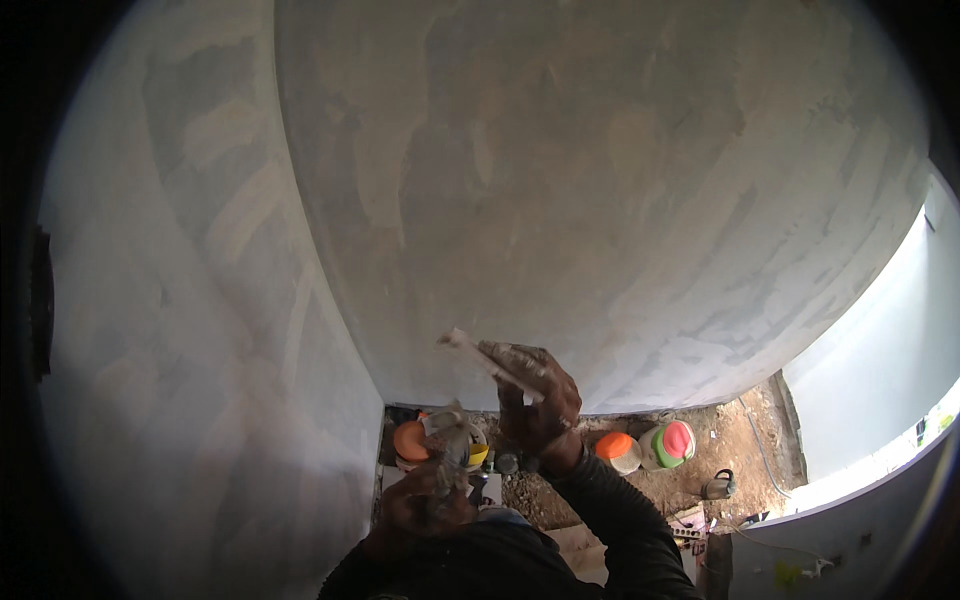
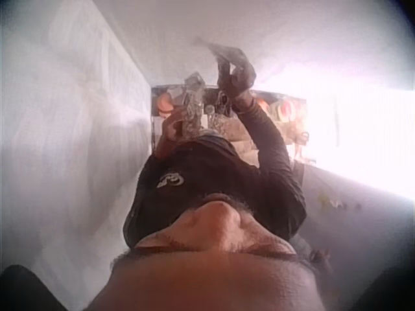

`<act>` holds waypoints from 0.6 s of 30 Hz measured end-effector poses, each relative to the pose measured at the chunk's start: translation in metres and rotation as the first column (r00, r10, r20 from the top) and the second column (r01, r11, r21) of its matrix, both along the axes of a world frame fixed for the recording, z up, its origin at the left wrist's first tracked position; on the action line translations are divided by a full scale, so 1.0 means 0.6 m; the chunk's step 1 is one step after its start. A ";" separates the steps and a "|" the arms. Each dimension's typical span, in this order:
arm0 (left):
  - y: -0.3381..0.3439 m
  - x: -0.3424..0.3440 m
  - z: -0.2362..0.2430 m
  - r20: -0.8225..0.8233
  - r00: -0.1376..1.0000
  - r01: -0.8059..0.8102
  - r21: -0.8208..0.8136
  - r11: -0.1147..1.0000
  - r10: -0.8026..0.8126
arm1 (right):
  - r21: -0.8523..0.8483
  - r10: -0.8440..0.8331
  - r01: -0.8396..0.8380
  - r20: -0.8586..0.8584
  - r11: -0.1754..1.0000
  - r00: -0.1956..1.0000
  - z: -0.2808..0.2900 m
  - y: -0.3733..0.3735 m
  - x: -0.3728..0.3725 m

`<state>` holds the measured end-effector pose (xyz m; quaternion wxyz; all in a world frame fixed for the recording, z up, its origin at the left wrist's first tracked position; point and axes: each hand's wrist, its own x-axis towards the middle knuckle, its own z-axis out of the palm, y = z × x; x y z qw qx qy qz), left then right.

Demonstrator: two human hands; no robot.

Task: The person applies plaster to a wall using a putty knife and a hawk. The person scrapes material from a container and spreads it across the wall surface in smooth strokes, then returns to the container to collect more material and continues the process.

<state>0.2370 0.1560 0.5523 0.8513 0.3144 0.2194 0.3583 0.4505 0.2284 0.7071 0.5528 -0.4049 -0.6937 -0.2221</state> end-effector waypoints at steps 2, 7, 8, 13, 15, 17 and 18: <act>0.010 0.007 0.038 -0.080 0.992 -0.094 0.079 0.993 0.100 | -0.042 0.035 -0.043 -0.167 0.998 0.985 -0.001 0.014 0.008; 0.020 0.035 0.110 0.067 0.998 -0.009 -0.100 0.995 0.016 | 0.035 0.385 -0.735 -0.868 0.677 0.313 0.053 0.055 -0.014; 0.023 0.040 0.110 0.075 0.997 0.002 -0.128 0.992 0.007 | 0.051 0.384 -0.739 -0.877 0.671 0.288 0.060 0.057 -0.023; 0.026 0.063 0.113 0.082 0.990 0.115 -0.036 0.993 -0.112 | -0.040 0.424 -0.696 -0.767 0.717 0.481 0.077 0.063 -0.018; 0.030 0.077 0.123 0.094 0.993 0.079 -0.046 0.996 -0.075 | -0.093 0.353 -0.717 -0.822 0.690 0.447 0.060 0.063 -0.007; 0.029 0.090 0.139 0.117 0.993 -0.005 -0.121 0.993 0.020 | -0.093 0.365 -0.726 -0.816 0.681 0.447 0.038 0.070 -0.002; 0.026 0.097 0.153 0.132 0.987 -0.065 -0.191 0.980 0.091 | -0.066 0.411 -0.721 -0.784 0.690 0.465 0.028 0.078 0.000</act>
